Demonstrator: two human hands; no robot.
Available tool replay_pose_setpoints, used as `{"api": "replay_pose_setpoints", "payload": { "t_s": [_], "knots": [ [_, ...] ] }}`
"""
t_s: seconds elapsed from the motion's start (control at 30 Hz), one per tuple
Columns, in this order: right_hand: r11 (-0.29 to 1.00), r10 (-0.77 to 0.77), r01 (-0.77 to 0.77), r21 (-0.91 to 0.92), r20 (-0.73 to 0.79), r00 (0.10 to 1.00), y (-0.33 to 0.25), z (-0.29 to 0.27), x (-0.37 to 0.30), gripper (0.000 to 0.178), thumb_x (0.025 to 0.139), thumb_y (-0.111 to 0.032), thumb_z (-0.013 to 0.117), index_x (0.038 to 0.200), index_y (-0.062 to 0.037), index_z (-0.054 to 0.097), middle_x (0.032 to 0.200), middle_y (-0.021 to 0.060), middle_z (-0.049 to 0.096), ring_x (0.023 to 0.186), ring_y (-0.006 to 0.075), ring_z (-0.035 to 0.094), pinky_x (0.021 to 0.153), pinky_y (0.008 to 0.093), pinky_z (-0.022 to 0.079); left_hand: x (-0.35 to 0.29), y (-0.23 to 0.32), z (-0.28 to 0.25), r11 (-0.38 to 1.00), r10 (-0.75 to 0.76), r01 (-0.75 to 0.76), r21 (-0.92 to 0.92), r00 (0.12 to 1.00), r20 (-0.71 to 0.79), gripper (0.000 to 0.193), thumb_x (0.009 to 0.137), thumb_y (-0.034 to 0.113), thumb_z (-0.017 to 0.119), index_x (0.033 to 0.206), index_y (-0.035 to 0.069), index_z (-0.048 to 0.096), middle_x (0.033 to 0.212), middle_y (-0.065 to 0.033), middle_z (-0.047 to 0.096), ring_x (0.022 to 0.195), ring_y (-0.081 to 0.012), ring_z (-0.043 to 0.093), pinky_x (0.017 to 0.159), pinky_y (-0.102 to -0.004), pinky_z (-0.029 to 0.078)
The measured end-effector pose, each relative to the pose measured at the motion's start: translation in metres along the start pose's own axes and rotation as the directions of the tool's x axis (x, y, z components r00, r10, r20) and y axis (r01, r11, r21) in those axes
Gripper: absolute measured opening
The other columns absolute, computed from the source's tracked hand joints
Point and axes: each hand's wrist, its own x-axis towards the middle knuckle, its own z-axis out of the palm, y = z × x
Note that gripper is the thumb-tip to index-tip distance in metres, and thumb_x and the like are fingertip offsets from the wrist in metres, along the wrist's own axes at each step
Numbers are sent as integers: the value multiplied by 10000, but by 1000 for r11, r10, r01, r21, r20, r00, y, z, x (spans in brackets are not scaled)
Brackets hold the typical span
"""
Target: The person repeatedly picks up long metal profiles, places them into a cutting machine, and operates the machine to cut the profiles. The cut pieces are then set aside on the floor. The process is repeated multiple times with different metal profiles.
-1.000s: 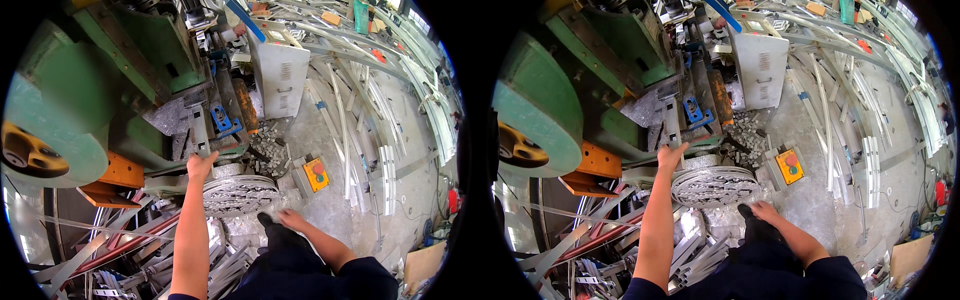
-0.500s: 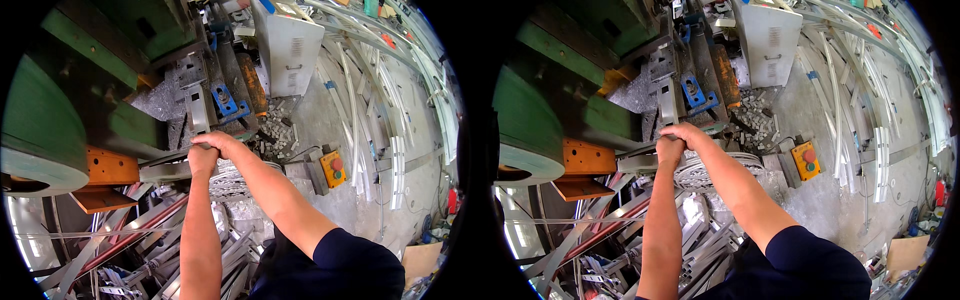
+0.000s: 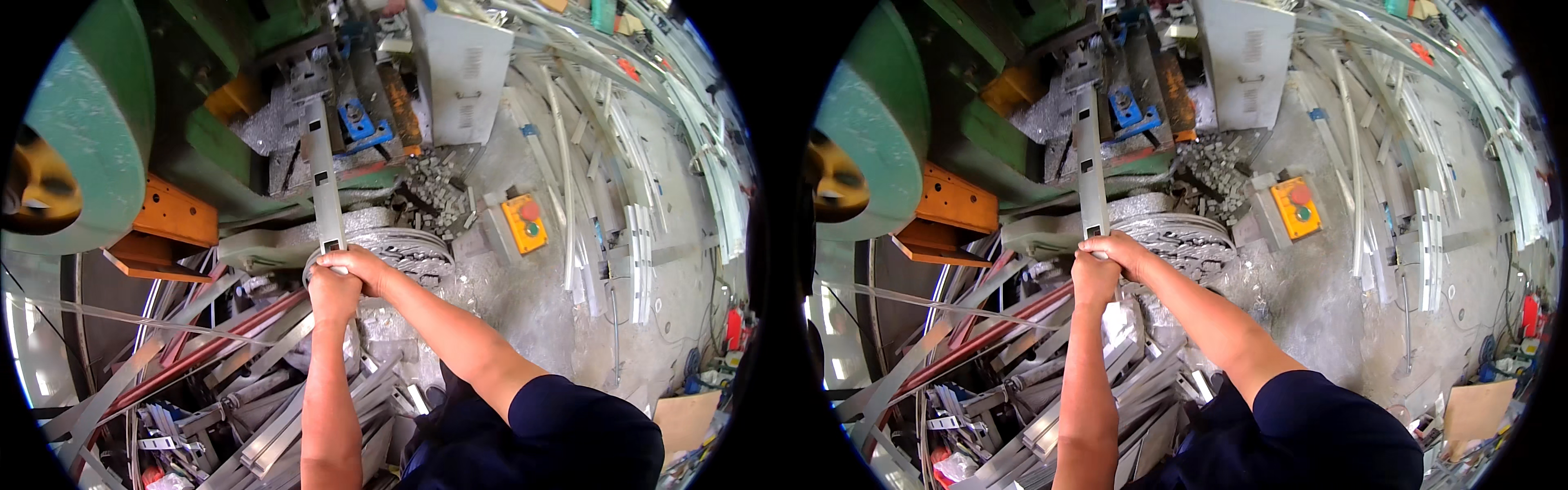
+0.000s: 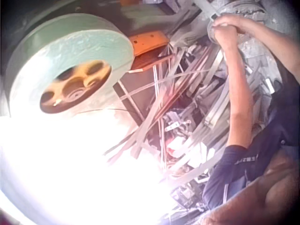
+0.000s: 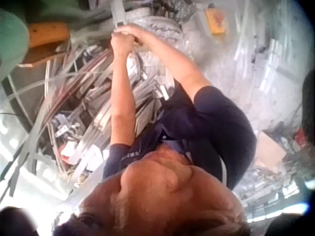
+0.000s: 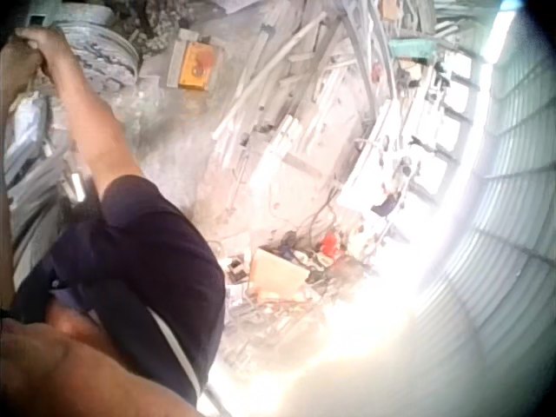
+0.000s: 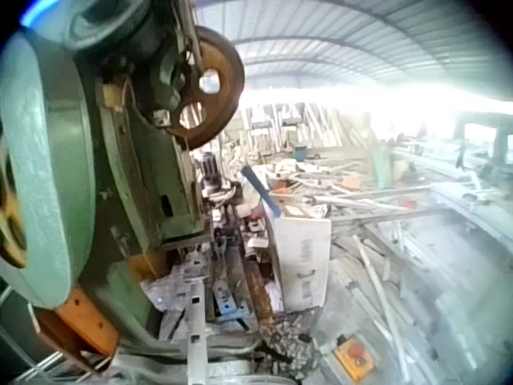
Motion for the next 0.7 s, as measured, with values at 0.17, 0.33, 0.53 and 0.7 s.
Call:
{"api": "replay_pose_setpoints", "payload": {
  "t_s": [0.17, 0.33, 0.53, 0.7],
  "knots": [
    [1000, -11, 11, -6, 1, 1000, 12, 3, 7, 245, 842, -245, 718, 919, -17, 673, 914, 97, 693, 814, 204, 655, 736, 353, 503, 5, -11, -2, 999, 27, -26, 37, 999, -26, 437, 733, 171, 612, 998, -174, 568, 954, -358, 650, 948, -450, 663, 841, -460, 536],
    [994, -31, 30, -110, -9, 999, 24, 7, 5, 258, 873, -268, 689, 967, -28, 675, 946, 88, 702, 848, 198, 671, 770, 355, 521, 3, -41, 5, 995, 91, -88, 37, 993, -71, 388, 728, 183, 637, 973, -117, 631, 868, -289, 688, 830, -408, 699, 737, -438, 554],
    [700, 218, -121, -704, 50, 975, 317, -32, -206, 698, 774, -283, 812, 1360, -25, 532, 1186, 131, 649, 1112, 222, 590, 980, 337, 440, -349, -248, 65, 951, -254, 286, -120, 939, 233, 592, 727, 263, 787, 1202, -28, 586, 1123, -260, 635, 1036, -403, 651, 925, -462, 513],
    [901, 205, -33, -432, 357, 912, 282, 19, -202, 394, 821, -336, 744, 1008, 4, 682, 921, 48, 686, 892, 150, 628, 813, 302, 494, -338, -227, 32, 792, -28, -10, -611, 998, -52, 410, 744, 111, 789, 1087, 12, 587, 975, -57, 656, 871, -158, 626, 775, -310, 516]
  ]
}}
